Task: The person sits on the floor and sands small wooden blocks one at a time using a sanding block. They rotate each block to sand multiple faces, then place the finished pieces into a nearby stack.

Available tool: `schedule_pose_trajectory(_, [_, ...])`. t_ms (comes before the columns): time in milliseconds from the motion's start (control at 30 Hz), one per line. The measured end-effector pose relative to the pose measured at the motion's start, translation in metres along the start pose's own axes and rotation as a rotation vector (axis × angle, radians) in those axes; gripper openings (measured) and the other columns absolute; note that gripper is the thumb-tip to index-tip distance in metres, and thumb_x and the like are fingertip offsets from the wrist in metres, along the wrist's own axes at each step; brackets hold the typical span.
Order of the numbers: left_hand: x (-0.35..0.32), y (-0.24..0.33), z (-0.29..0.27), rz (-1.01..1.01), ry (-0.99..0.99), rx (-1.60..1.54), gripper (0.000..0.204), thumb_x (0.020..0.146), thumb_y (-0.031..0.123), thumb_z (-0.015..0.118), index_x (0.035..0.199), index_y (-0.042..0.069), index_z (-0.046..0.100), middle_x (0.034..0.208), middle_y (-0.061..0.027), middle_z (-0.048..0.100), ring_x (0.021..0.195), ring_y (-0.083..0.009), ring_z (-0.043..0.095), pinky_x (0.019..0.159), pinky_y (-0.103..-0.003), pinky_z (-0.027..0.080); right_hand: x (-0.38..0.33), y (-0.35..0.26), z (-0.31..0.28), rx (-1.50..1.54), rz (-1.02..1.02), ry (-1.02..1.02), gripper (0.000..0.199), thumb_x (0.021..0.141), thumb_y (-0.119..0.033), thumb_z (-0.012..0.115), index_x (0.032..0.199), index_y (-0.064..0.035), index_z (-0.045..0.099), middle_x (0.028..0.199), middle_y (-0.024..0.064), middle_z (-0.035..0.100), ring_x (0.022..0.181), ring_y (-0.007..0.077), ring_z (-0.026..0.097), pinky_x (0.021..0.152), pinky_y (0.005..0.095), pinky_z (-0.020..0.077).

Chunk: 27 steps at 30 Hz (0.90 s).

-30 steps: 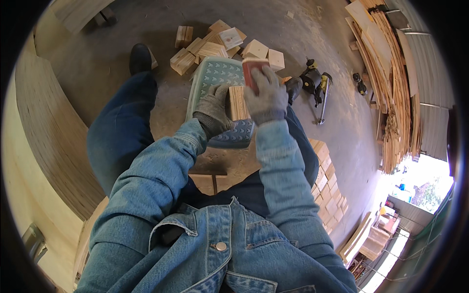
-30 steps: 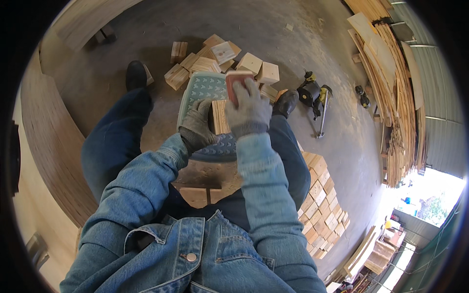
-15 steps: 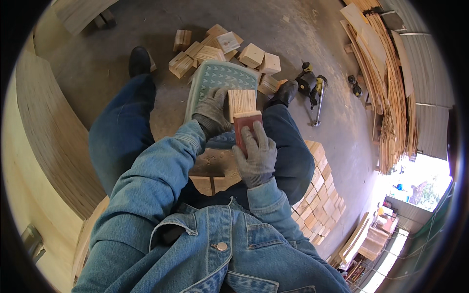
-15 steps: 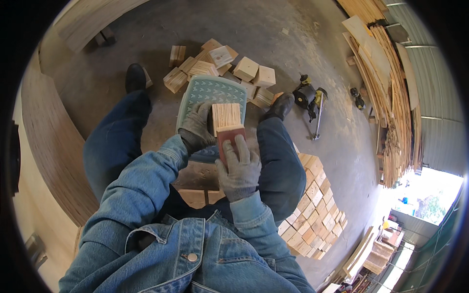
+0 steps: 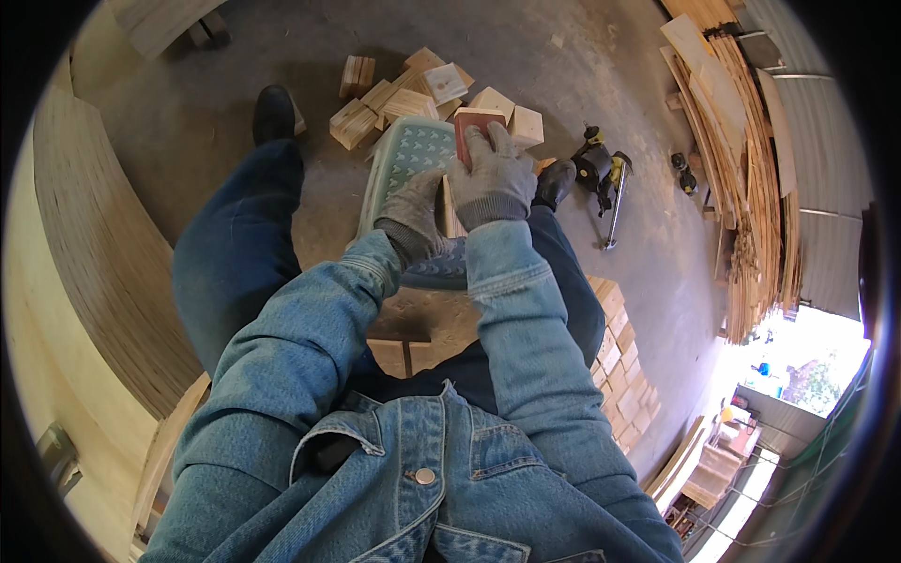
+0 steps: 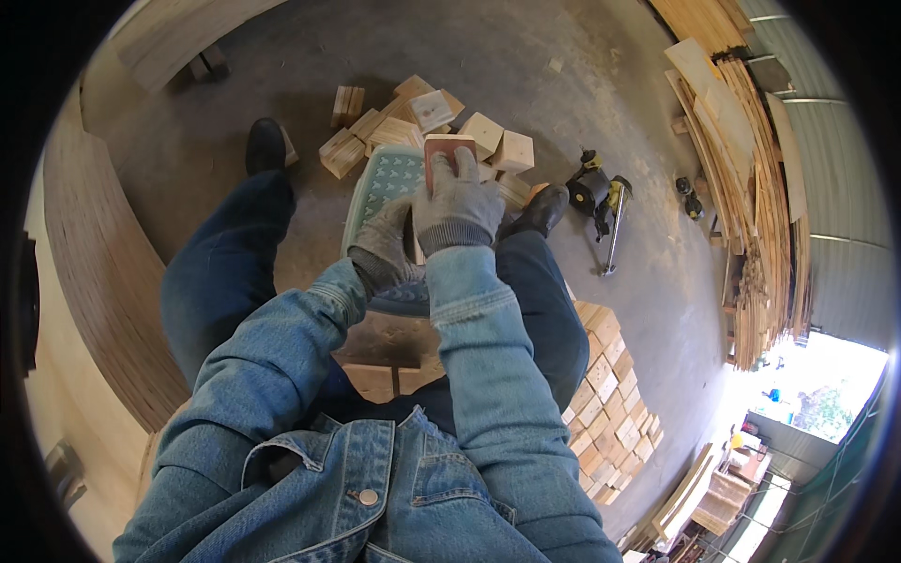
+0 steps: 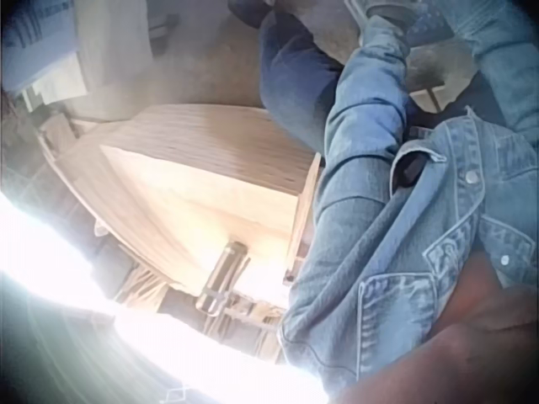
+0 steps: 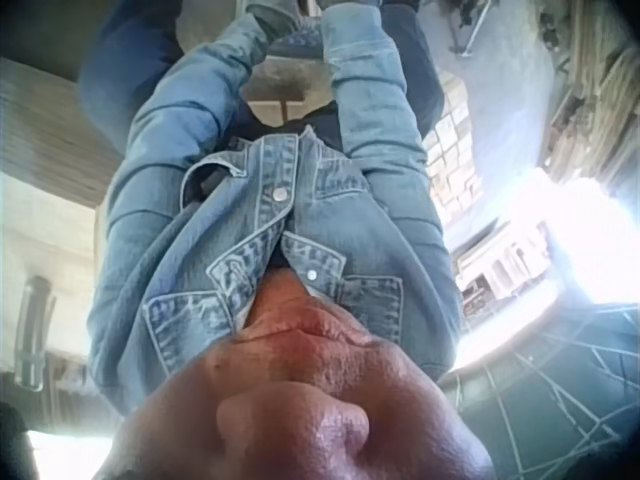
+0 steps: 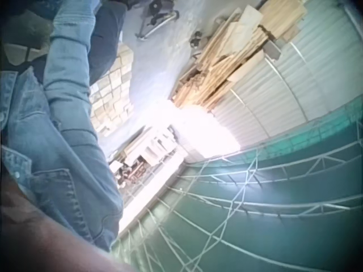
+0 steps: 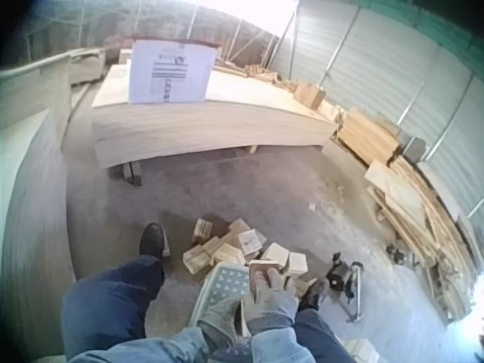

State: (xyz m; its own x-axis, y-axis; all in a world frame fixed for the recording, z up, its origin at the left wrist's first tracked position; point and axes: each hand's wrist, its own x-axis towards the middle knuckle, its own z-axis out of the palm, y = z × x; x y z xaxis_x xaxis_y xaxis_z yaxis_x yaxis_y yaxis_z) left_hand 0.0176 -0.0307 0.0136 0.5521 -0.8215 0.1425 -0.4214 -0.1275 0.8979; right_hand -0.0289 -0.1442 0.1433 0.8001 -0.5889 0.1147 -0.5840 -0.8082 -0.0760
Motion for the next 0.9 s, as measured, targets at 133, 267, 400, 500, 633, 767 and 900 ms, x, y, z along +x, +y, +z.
schedule_pose_trajectory(133, [0.001, 0.007, -0.008, 0.005, 0.013, -0.067, 0.079, 0.079, 0.028, 0.093, 0.144, 0.006, 0.052, 0.134, -0.0188, 0.063, 0.127, -0.0357, 0.060, 0.114, -0.046, 0.047, -0.052, 0.002, -0.019, -0.002, 0.044, -0.100, 0.059, 0.090, -0.040, 0.074, 0.145, -0.0206, 0.068, 0.160, 0.0107, 0.053, 0.122, 0.0464, 0.061, 0.102, 0.0565, 0.0516])
schedule_pose_trajectory(267, [0.002, 0.014, -0.011, -0.037, -0.009, -0.067, 0.076, 0.079, 0.027, 0.093, 0.141, 0.006, 0.055, 0.133, -0.0185, 0.064, 0.125, -0.0363, 0.062, 0.113, -0.045, 0.049, -0.136, 0.018, -0.024, -0.004, -0.027, -0.045, 0.059, 0.091, -0.036, 0.075, 0.147, -0.0180, 0.067, 0.162, 0.0116, 0.048, 0.125, 0.0462, 0.058, 0.103, 0.0596, 0.0494])
schedule_pose_trajectory(400, [-0.001, 0.009, -0.008, -0.045, 0.047, -0.058, 0.079, 0.071, 0.032, 0.093, 0.139, 0.009, 0.059, 0.134, -0.0209, 0.064, 0.130, -0.0388, 0.061, 0.113, -0.046, 0.052, -0.168, 0.022, -0.026, 0.028, -0.032, -0.040, 0.060, 0.089, -0.033, 0.077, 0.146, -0.0186, 0.067, 0.161, 0.0118, 0.049, 0.128, 0.0450, 0.056, 0.103, 0.0599, 0.0486])
schedule_pose_trajectory(500, [0.000, 0.011, -0.009, -0.061, 0.009, -0.044, 0.078, 0.072, 0.032, 0.092, 0.139, 0.010, 0.059, 0.133, -0.0208, 0.064, 0.129, -0.0401, 0.061, 0.112, -0.046, 0.052, -0.148, 0.019, -0.027, -0.030, -0.049, -0.040, 0.059, 0.089, -0.034, 0.076, 0.146, -0.0186, 0.067, 0.160, 0.0116, 0.049, 0.125, 0.0453, 0.057, 0.102, 0.0602, 0.0490])
schedule_pose_trajectory(633, [0.002, 0.004, -0.007, -0.001, 0.023, -0.063, 0.077, 0.075, 0.026, 0.093, 0.140, 0.008, 0.057, 0.133, -0.0185, 0.063, 0.129, -0.0366, 0.061, 0.114, -0.045, 0.049, -0.075, -0.003, -0.023, -0.081, 0.026, -0.084, 0.056, 0.089, -0.034, 0.076, 0.143, -0.0189, 0.070, 0.159, 0.0098, 0.054, 0.121, 0.0444, 0.061, 0.104, 0.0553, 0.0508])
schedule_pose_trajectory(767, [-0.001, -0.001, 0.002, -0.009, 0.043, -0.145, 0.078, 0.075, 0.022, 0.094, 0.142, 0.007, 0.055, 0.134, -0.0172, 0.063, 0.132, -0.0334, 0.060, 0.117, -0.043, 0.046, -0.008, -0.012, -0.019, -0.080, -0.037, -0.083, 0.053, 0.092, -0.034, 0.073, 0.142, -0.0179, 0.067, 0.157, 0.0094, 0.051, 0.118, 0.0452, 0.061, 0.097, 0.0577, 0.0534])
schedule_pose_trajectory(900, [-0.001, -0.004, 0.003, -0.026, 0.048, -0.144, 0.080, 0.075, 0.024, 0.094, 0.143, 0.006, 0.055, 0.136, -0.0166, 0.064, 0.132, -0.0326, 0.060, 0.118, -0.043, 0.046, -0.015, -0.012, -0.019, -0.077, -0.029, -0.098, 0.054, 0.092, -0.036, 0.073, 0.143, -0.0181, 0.067, 0.158, 0.0087, 0.051, 0.120, 0.0457, 0.061, 0.098, 0.0578, 0.0531])
